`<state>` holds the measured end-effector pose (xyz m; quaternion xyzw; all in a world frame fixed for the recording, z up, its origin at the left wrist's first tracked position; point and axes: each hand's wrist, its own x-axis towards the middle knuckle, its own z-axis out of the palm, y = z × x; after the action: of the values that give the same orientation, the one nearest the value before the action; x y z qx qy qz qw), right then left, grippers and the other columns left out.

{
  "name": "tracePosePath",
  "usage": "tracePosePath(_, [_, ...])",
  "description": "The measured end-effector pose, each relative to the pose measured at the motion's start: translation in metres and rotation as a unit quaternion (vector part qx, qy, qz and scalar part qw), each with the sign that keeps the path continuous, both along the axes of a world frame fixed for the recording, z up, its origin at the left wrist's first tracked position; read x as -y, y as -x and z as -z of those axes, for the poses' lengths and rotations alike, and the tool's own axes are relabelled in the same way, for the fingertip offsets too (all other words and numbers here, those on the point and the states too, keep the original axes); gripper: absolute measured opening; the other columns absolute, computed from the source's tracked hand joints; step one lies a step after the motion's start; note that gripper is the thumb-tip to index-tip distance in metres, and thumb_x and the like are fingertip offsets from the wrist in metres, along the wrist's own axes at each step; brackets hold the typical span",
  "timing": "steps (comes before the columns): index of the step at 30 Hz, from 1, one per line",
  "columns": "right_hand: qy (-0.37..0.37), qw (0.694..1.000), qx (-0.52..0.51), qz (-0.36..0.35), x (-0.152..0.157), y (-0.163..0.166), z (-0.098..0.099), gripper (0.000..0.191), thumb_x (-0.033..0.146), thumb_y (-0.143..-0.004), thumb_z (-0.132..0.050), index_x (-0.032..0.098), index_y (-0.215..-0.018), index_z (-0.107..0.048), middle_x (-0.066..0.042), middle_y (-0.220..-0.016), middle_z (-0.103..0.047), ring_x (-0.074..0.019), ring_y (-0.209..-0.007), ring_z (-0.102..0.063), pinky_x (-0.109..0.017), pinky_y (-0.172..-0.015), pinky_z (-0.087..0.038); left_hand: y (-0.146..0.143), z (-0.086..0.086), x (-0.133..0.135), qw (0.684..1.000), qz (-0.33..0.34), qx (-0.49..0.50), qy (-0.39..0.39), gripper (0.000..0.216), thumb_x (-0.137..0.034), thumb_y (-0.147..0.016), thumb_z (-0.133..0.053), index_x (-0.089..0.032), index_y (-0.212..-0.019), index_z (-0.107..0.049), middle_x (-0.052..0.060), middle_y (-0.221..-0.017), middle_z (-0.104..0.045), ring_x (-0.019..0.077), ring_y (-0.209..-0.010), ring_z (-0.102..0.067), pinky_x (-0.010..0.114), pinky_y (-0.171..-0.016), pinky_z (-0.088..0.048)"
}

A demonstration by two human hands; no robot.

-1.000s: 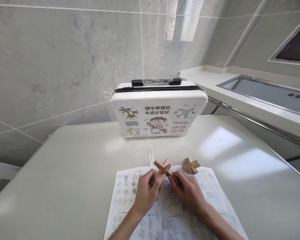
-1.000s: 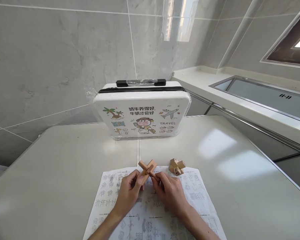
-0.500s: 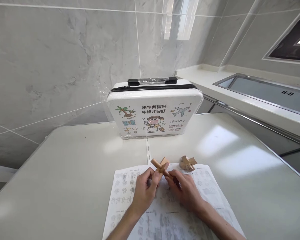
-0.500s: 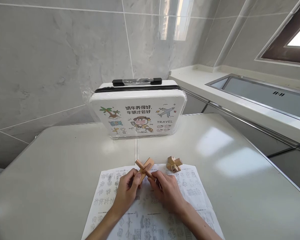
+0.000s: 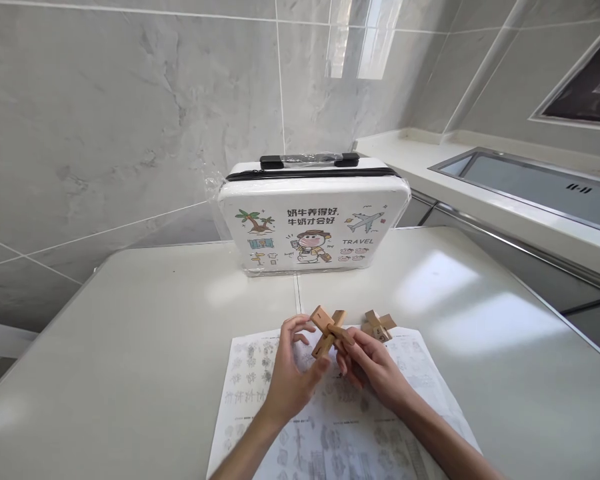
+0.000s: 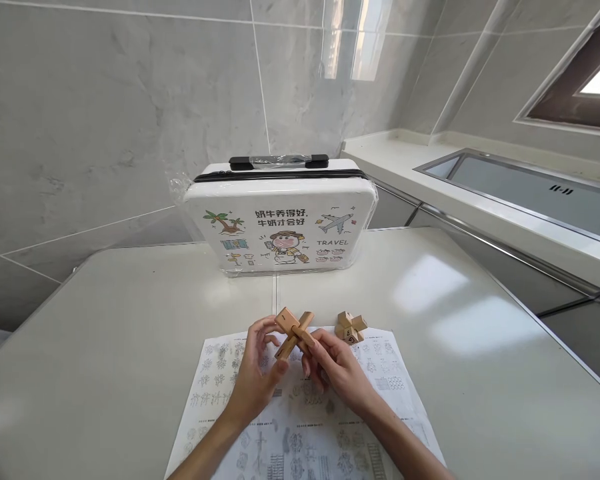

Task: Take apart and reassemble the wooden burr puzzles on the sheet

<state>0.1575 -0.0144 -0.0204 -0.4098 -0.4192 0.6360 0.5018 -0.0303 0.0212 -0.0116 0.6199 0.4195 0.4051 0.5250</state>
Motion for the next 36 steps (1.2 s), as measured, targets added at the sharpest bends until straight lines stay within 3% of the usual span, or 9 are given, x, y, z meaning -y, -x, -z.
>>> tracePosePath(3, [0.011,0.999,-0.03,-0.043,0.002,-0.001,0.006,0.036,0.053,-0.107,-0.056,0.021,-0.088,-0.056,0.003,-0.068,-0.064,-0.0081,-0.041,-0.047,-0.022,-0.041,-0.033,0.004,-0.001,0.0,0.996,0.067,0.055,0.035,0.097,-0.078,-0.077,-0.075,-0.029,-0.153,-0.04,0.017,-0.157,-0.048,0.036,-0.141,-0.049,0.052,-0.119,-0.038])
tracePosePath(7, [0.024,0.995,-0.048,-0.079,0.006,-0.002,0.012,0.032,0.05,-0.107,-0.056,0.021,-0.095,-0.058,0.003,-0.068,-0.064,-0.0086,-0.042,-0.048,-0.021,-0.042,-0.037,0.006,-0.003,0.0,0.98,0.137,0.103,0.097,0.107,-0.073,-0.07,-0.085,-0.028,-0.157,-0.043,0.018,-0.16,-0.048,0.0398,-0.15,-0.042,0.053,-0.123,-0.036])
tracePosePath(14, [0.025,0.997,-0.045,-0.063,0.006,0.002,0.009,0.034,0.05,-0.106,-0.058,0.02,-0.09,-0.061,0.002,-0.066,-0.066,-0.009,-0.042,-0.049,-0.021,-0.042,-0.035,0.008,-0.007,-0.005,0.982,0.133,0.097,0.088,0.101,-0.063,-0.06,-0.096,-0.026,-0.145,-0.054,0.016,-0.141,-0.061,0.04,-0.136,-0.054,0.05,-0.115,-0.044])
tracePosePath(23, [0.044,0.993,-0.092,-0.063,0.005,0.004,0.016,0.035,0.05,-0.105,-0.061,0.016,-0.109,-0.07,0.003,-0.064,-0.065,-0.0054,-0.036,-0.041,-0.019,-0.038,-0.029,0.008,-0.005,-0.008,0.977,0.153,0.122,0.083,0.096,-0.06,-0.059,-0.098,-0.024,-0.138,-0.057,0.015,-0.136,-0.063,0.0378,-0.132,-0.057,0.046,-0.113,-0.043])
tracePosePath(31, [0.085,0.981,-0.16,-0.071,0.005,-0.001,0.012,0.039,0.052,-0.101,-0.066,0.018,-0.084,-0.06,0.003,-0.059,-0.063,-0.0038,-0.034,-0.037,-0.017,-0.036,-0.027,0.007,-0.005,-0.008,0.972,0.153,0.149,0.095,0.098,-0.061,-0.062,-0.096,-0.023,-0.142,-0.055,0.019,-0.142,-0.063,0.0409,-0.137,-0.055,0.051,-0.116,-0.039])
tracePosePath(36, [0.051,0.971,-0.231,-0.031,0.003,-0.005,0.013,0.037,0.05,-0.102,-0.066,0.019,-0.083,-0.057,0.008,-0.05,-0.054,-0.0036,-0.032,-0.032,-0.017,-0.037,-0.027,0.009,0.002,-0.01,0.973,0.127,0.151,0.121,0.097,-0.066,-0.059,-0.096,-0.023,-0.137,-0.058,0.017,-0.138,-0.064,0.0395,-0.129,-0.057,0.047,-0.108,-0.043])
